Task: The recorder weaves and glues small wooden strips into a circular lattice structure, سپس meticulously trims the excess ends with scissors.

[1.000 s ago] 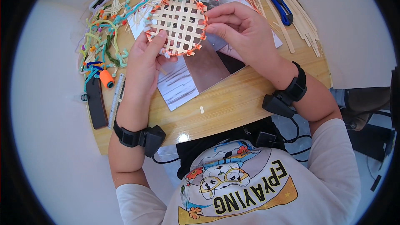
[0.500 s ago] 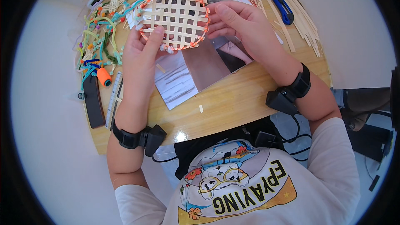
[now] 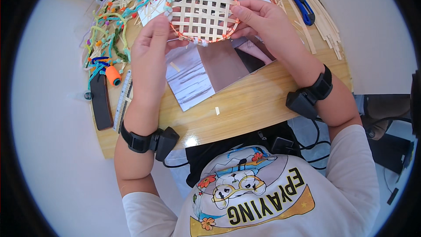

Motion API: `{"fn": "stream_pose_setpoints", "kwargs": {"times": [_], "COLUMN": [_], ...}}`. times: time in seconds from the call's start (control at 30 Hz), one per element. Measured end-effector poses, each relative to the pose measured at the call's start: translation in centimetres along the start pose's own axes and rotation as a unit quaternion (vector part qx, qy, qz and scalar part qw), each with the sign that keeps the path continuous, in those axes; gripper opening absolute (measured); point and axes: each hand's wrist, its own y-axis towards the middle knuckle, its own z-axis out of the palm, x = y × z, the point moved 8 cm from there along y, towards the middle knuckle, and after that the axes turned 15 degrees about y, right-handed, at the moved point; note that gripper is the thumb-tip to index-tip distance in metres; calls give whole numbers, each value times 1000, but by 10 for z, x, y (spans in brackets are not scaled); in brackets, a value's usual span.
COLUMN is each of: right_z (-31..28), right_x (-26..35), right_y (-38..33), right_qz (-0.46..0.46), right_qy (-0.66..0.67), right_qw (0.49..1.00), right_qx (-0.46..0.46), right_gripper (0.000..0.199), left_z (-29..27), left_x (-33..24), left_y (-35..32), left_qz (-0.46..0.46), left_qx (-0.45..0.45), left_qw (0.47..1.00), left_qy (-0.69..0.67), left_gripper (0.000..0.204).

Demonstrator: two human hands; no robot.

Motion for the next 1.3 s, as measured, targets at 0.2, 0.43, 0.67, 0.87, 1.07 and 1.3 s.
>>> {"fn": "stream_pose_setpoints", "kwargs": {"times": [0.2,0.43,0.67,0.87,1.07,1.3], "right_z": [1,-8,-7,-7,-7,1], "right_x": [3,4,2,5,8,1], "right_y": [0,3,3,4,6,3], "right_qz": [-10,-10,-5,-5,-18,3], "right_qy": [-18,40,58,48,-2,-63], "right_qw": [1000,999,998,999,1000,997], "right_qx": [8,-20,-15,-12,-9,34], "right_gripper": [33,30,30,31,30,28], "left_z": [-2,9,10,9,5,-9], "left_x": [8,6,7,6,3,11], "left_y": [3,0,1,3,4,7], "left_qz": [-10,-7,-4,-5,-16,-40], "left_qx": [13,47,61,66,44,1], "left_qw": [997,999,997,997,999,988], "left_qy": [69,24,36,49,14,149], "left_gripper": [38,35,30,26,34,46]}}
